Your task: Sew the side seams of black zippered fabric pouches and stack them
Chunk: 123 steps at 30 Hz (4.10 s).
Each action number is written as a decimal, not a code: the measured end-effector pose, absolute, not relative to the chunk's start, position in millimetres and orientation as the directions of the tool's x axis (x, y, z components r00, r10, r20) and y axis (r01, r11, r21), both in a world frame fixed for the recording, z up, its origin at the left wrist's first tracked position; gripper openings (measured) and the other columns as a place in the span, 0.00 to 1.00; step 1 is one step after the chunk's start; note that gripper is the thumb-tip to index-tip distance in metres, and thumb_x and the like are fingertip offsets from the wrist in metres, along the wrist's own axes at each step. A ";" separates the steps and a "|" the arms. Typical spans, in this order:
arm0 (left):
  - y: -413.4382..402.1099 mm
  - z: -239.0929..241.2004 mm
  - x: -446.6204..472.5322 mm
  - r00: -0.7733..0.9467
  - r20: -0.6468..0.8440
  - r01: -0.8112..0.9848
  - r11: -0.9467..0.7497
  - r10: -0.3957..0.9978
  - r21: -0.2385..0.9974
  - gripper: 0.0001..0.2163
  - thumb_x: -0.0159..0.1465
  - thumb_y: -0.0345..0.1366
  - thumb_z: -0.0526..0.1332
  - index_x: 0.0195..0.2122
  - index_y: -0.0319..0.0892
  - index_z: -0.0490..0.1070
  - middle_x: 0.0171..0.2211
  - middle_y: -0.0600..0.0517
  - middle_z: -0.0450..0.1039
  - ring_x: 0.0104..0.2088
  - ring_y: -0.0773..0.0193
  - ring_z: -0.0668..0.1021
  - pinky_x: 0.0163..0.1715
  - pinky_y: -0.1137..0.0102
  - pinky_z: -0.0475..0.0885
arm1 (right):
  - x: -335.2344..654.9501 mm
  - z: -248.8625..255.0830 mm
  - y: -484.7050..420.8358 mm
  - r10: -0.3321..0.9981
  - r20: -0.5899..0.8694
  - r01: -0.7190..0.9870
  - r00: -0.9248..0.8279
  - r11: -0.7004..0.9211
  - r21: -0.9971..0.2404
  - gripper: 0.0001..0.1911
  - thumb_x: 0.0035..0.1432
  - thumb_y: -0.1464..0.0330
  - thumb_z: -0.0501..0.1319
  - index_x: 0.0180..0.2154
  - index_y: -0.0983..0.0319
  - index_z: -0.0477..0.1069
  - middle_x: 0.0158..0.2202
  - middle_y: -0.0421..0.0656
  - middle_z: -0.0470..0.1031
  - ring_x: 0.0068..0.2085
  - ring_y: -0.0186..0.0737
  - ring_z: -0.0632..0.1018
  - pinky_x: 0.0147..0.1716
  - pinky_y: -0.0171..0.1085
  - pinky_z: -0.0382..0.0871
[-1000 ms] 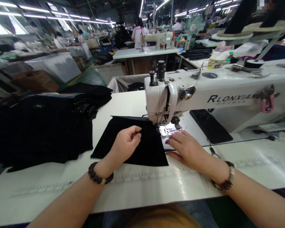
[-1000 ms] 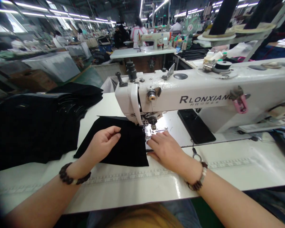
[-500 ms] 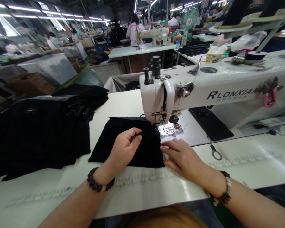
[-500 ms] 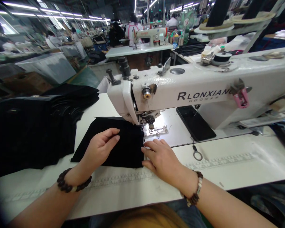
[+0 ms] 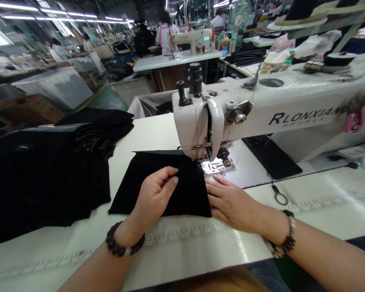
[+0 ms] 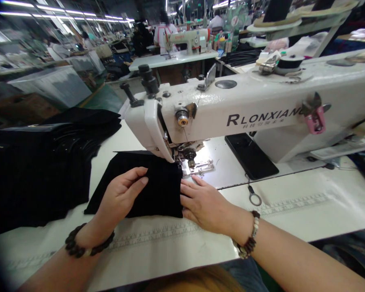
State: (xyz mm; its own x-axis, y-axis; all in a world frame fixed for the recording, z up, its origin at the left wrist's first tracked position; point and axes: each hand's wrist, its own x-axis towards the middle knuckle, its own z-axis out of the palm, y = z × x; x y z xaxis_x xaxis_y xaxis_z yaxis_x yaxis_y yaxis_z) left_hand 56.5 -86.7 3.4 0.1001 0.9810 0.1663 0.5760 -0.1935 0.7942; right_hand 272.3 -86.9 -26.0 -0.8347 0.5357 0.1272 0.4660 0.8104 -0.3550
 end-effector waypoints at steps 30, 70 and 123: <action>-116.7 -33.7 81.8 0.715 0.410 0.526 -0.822 0.566 0.218 0.12 0.62 0.26 0.49 0.43 0.32 0.68 0.43 0.43 0.73 0.46 0.58 0.74 0.45 0.62 0.73 | 285.2 -44.9 -146.4 0.651 0.280 0.619 -0.706 0.759 -0.203 0.16 0.61 0.72 0.50 0.49 0.72 0.65 0.53 0.56 0.65 0.54 0.49 0.66 0.51 0.50 0.63; -123.0 -34.1 90.3 0.819 0.279 0.489 -0.864 0.502 0.121 0.12 0.64 0.26 0.47 0.44 0.28 0.66 0.41 0.42 0.68 0.43 0.56 0.69 0.44 0.62 0.69 | 289.8 -27.8 -148.0 0.723 0.109 0.608 -0.683 0.645 -0.463 0.11 0.58 0.68 0.55 0.43 0.61 0.69 0.30 0.43 0.62 0.34 0.42 0.63 0.39 0.44 0.57; -126.2 -34.6 87.3 0.851 0.260 0.465 -0.885 0.455 0.028 0.11 0.61 0.26 0.52 0.43 0.31 0.67 0.43 0.43 0.70 0.44 0.56 0.70 0.45 0.61 0.69 | 293.1 -33.2 -149.2 0.586 0.243 0.524 -0.773 0.806 -0.274 0.14 0.63 0.68 0.48 0.41 0.70 0.68 0.27 0.44 0.68 0.29 0.40 0.67 0.31 0.42 0.58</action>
